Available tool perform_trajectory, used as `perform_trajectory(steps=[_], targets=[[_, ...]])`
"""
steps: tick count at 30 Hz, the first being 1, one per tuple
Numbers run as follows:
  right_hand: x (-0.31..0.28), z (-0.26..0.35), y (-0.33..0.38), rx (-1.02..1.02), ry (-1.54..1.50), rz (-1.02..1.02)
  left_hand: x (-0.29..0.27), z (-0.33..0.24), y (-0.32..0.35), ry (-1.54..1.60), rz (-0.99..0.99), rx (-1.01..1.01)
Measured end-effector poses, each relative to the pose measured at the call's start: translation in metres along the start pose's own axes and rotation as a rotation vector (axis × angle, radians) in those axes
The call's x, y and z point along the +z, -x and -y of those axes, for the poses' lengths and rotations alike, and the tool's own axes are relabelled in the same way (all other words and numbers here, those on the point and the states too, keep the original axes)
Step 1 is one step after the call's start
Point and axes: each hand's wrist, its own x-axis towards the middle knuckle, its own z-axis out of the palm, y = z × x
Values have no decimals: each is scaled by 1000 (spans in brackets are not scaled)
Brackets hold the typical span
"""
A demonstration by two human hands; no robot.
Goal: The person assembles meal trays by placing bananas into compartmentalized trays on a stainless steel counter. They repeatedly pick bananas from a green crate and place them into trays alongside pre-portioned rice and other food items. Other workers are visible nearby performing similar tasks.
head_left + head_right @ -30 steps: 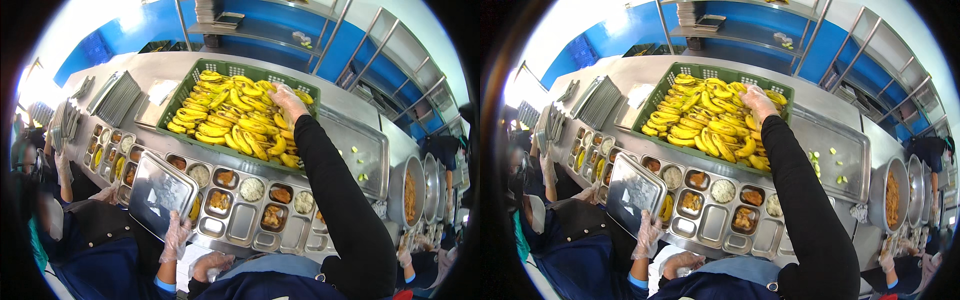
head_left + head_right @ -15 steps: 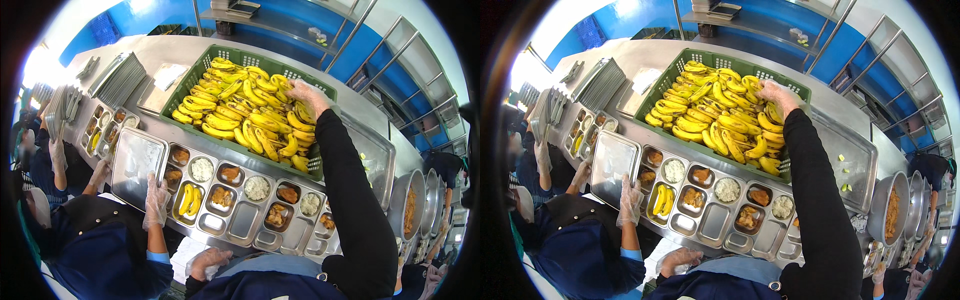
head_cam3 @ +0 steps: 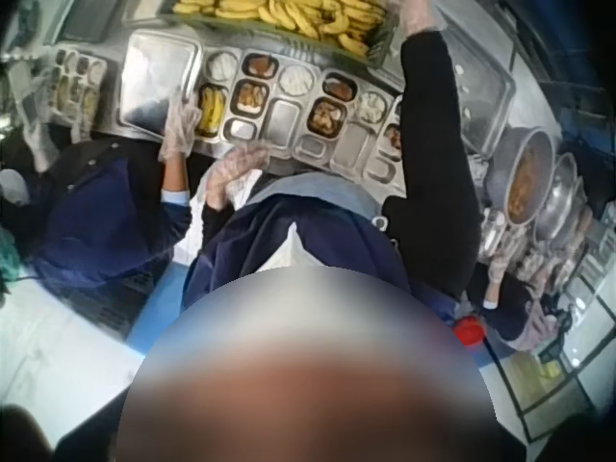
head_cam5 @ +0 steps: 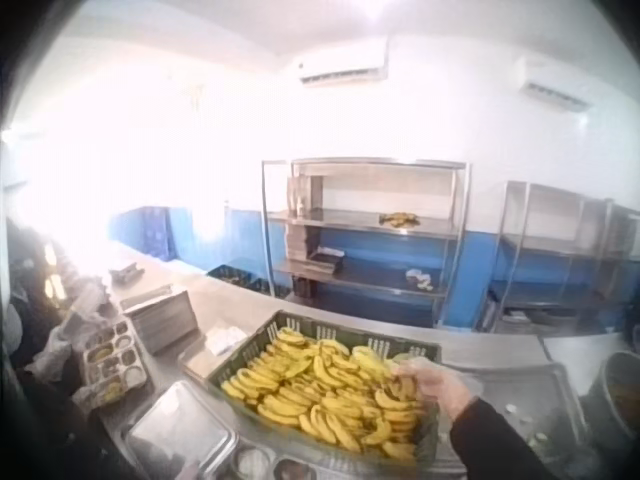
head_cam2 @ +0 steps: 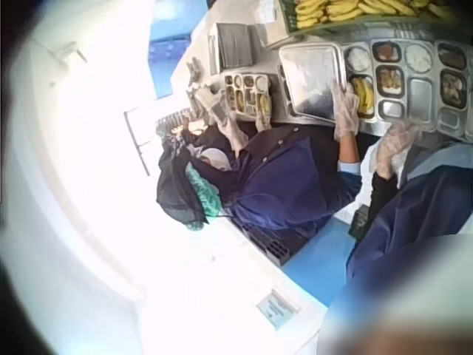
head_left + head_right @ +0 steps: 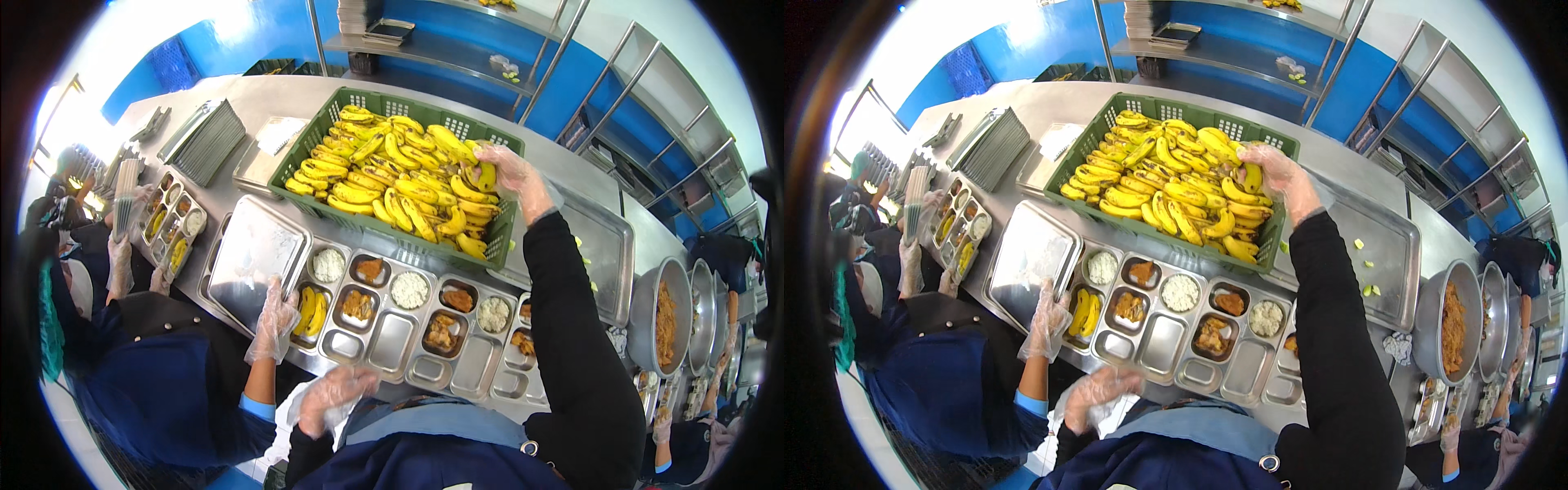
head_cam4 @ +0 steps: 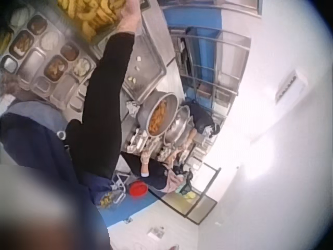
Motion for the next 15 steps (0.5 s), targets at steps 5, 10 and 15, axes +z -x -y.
perform_trajectory(steps=[5, 10, 15], targets=[[97, -27, 114, 20, -236, 229, 72, -20, 15, 300, 310, -117], [205, -102, 206, 162, -39, 307, 93, 10, 9, 262, 322, -213], [243, -181, 246, 313, -788, -130, 65, 89, 8, 210, 241, -213]])
